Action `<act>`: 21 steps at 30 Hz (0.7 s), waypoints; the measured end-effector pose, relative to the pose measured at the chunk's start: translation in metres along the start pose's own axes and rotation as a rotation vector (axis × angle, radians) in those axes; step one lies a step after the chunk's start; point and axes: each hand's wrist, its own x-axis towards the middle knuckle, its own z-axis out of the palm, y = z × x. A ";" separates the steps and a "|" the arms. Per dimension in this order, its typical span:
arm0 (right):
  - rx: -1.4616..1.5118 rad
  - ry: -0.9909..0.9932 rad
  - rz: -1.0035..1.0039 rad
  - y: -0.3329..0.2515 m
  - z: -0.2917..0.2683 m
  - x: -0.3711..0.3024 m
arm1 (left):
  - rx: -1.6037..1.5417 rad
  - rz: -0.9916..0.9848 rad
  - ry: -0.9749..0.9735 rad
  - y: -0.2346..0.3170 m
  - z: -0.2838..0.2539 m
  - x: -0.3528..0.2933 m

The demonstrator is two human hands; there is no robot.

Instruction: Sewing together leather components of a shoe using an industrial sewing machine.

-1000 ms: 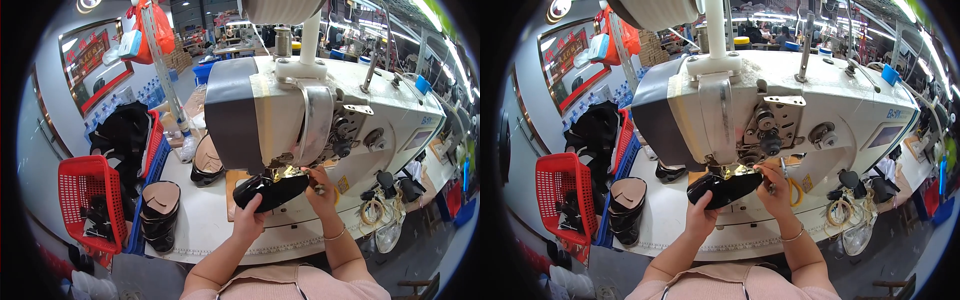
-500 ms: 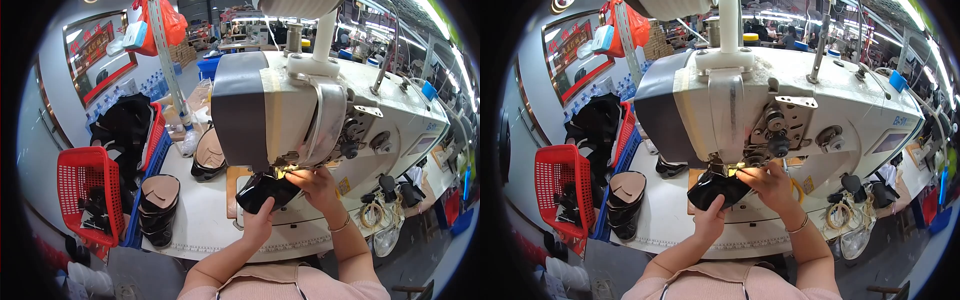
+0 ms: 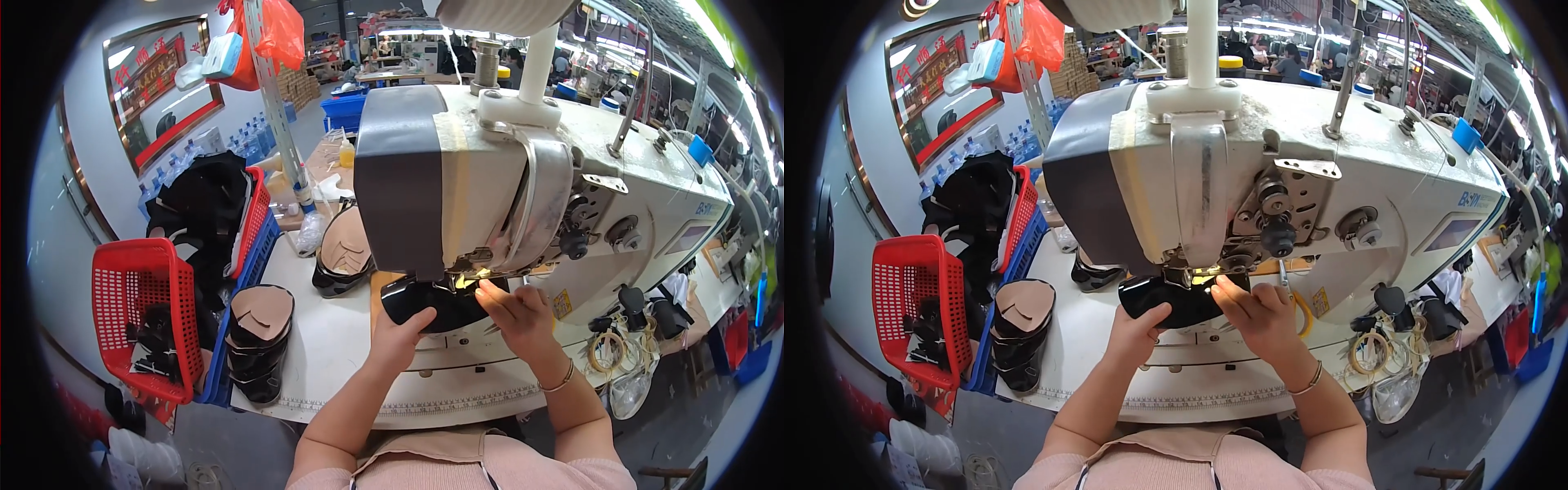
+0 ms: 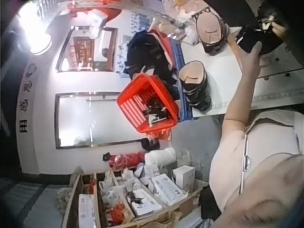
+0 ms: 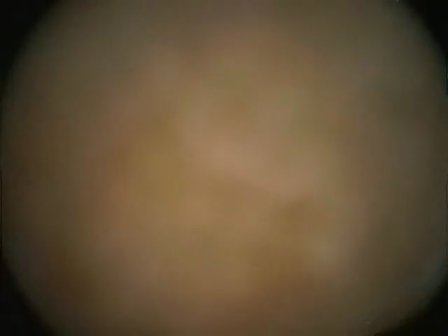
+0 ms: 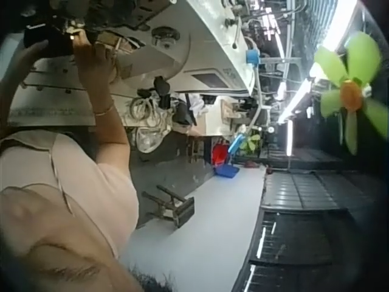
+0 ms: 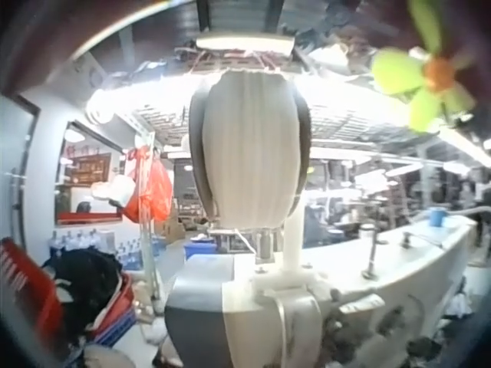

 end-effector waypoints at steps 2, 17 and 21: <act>0.003 -0.034 0.007 -0.003 -0.003 0.000 | 0.007 -0.002 -0.009 0.003 -0.004 0.004; -0.069 -0.145 0.125 -0.040 -0.021 0.002 | 0.051 0.048 0.035 0.005 0.013 0.005; 0.455 -0.041 0.268 -0.013 -0.033 0.017 | 0.034 0.087 -0.052 -0.003 0.010 0.005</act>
